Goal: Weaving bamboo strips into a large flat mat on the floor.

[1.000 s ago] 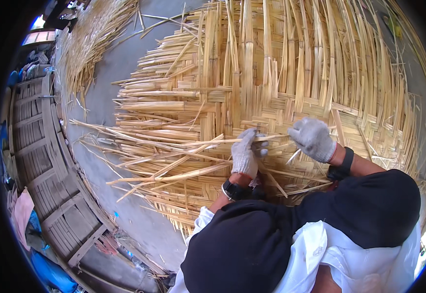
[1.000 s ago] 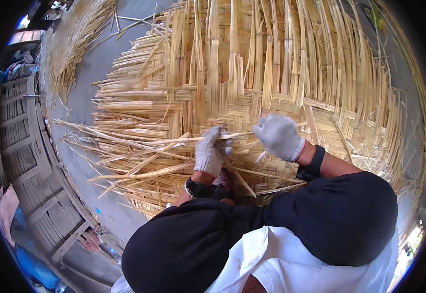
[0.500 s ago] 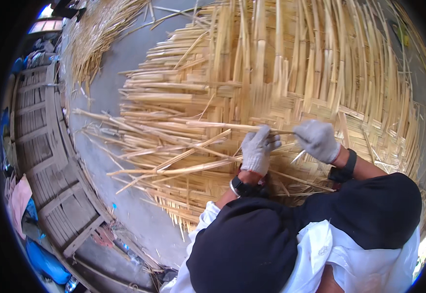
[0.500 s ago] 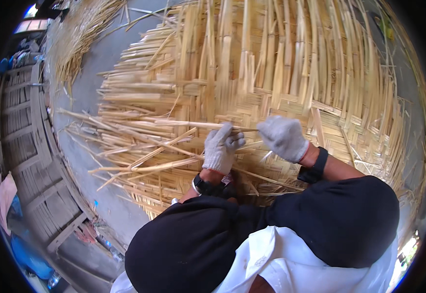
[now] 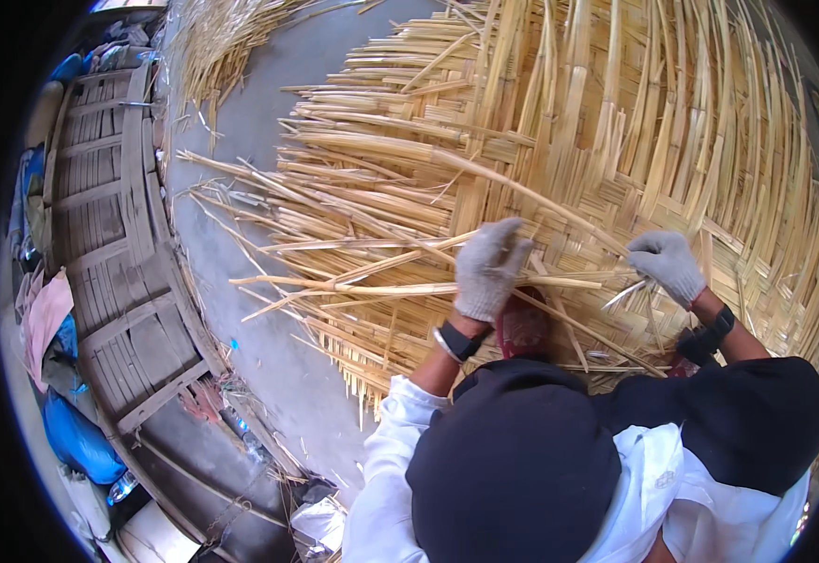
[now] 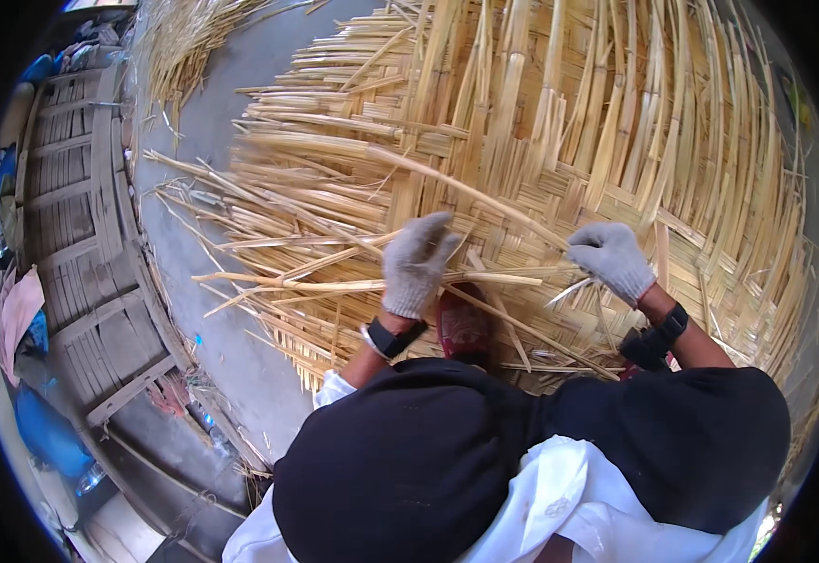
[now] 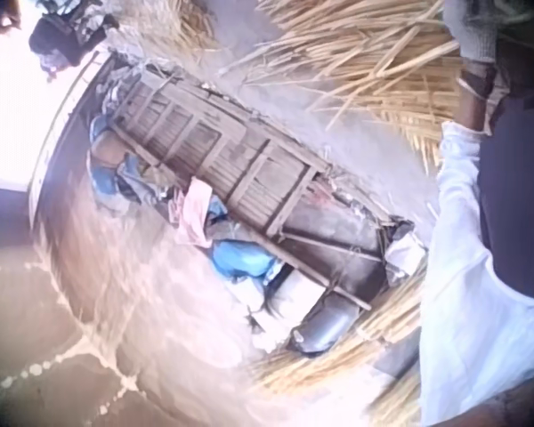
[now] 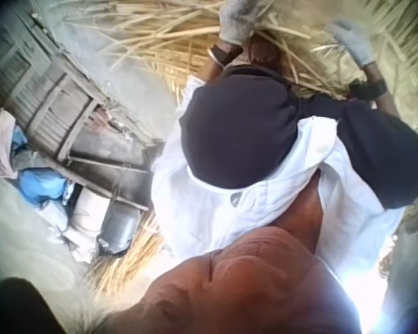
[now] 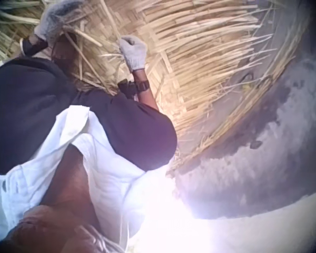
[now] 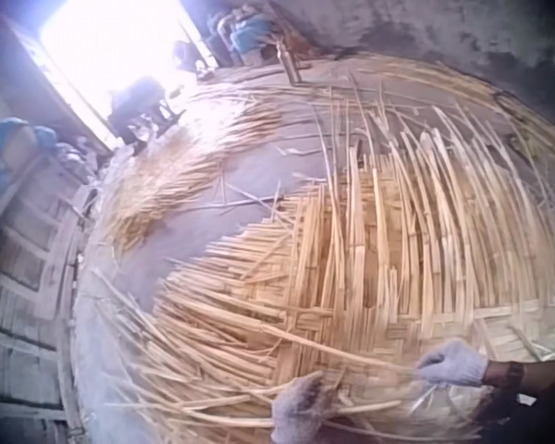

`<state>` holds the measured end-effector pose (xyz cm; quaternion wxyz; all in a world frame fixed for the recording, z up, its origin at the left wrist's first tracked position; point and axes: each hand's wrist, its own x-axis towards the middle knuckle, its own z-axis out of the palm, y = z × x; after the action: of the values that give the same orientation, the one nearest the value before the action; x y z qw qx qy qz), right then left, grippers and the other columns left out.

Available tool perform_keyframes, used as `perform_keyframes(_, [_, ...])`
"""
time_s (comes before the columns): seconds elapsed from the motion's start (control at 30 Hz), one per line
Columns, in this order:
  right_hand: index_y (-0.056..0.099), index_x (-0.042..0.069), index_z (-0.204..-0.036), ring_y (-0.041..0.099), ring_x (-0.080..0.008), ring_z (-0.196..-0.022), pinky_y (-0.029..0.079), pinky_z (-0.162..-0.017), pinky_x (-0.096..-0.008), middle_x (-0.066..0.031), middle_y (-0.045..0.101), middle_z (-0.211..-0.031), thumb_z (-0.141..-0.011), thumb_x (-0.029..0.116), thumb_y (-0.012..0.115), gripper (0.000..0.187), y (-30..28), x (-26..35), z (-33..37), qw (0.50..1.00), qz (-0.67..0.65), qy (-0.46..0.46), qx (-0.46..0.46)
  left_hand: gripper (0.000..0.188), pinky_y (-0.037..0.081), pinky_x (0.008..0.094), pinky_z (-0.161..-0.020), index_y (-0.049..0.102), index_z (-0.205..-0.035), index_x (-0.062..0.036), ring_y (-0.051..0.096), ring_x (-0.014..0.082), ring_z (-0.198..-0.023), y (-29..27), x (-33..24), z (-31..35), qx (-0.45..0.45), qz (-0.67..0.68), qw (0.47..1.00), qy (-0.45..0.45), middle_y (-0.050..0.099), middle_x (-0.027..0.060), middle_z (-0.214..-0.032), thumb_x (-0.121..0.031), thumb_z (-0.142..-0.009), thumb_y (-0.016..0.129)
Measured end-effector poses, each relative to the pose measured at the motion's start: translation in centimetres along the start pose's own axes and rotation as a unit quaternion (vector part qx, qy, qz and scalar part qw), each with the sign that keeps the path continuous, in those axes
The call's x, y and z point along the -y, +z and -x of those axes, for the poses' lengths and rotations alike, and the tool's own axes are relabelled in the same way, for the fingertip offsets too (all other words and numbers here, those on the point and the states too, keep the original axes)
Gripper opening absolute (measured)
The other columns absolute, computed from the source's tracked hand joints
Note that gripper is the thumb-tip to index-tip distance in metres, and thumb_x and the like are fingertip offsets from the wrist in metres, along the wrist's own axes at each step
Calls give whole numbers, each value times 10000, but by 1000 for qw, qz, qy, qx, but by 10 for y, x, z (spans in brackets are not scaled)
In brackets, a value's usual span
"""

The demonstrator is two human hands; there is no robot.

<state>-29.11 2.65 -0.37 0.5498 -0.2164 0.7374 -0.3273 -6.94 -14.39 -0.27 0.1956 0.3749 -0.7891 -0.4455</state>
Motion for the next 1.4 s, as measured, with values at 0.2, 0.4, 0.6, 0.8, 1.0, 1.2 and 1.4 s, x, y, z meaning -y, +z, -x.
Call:
perform_keyframes(0.2, [670,-28,-836,550,-71,-583,448,-538,-232,-33,621,-655,-747,107,631,167,6,-5,0,995,55,-57,-53,255,466,405,-670,651,-916,-90,595,300,-754,-62,27,-17,-63,-376,907,180,616,109,-810,-133,-676,723])
perform_keyframes(0.4, [653,-38,-863,552,-75,-592,445,-540,-217,-32,616,-685,-748,82,637,167,5,-7,0,997,35,-62,-25,322,473,400,-684,618,-992,-129,595,268,-767,-67,35,-1,67,-230,968,71,627,80,-846,-190,-688,708])
perform_keyframes(0.6, [670,-8,-850,597,-144,-632,479,-613,-274,-101,643,-701,-728,140,643,194,4,-12,-1,989,96,-103,-48,271,464,404,-691,626,-963,-153,576,261,-825,-97,65,-16,165,-506,835,141,592,64,-804,-204,-703,683])
perform_keyframes(0.8, [649,29,-891,609,-277,-761,491,-664,-362,-123,623,-816,-718,186,661,233,-3,-4,4,907,291,-288,-97,138,461,396,-698,605,-901,-154,593,256,-796,-88,33,-16,157,-416,882,159,602,61,-778,-135,-769,573])
perform_keyframes(1.0, [618,77,-1022,589,-296,-859,491,-707,-374,-115,612,-931,-714,196,688,338,6,31,10,841,323,-417,-121,164,462,401,-612,602,-946,-149,592,282,-744,-16,-17,-19,290,-356,864,208,598,75,-743,-136,-782,604])
perform_keyframes(1.2, [628,120,-930,602,-288,-683,485,-600,-398,-88,621,-762,-766,196,610,182,8,12,12,839,424,-340,17,201,473,405,-639,612,-977,-136,588,301,-760,17,-28,-19,271,-277,903,187,613,84,-784,-151,-778,632])
perform_keyframes(1.4, [611,75,-807,598,-296,-689,479,-603,-399,-113,588,-720,-744,157,611,103,-17,-14,5,874,328,-337,-125,265,465,380,-765,630,-962,-107,587,287,-892,-32,-9,-5,90,-200,957,188,630,91,-948,-114,-708,706])
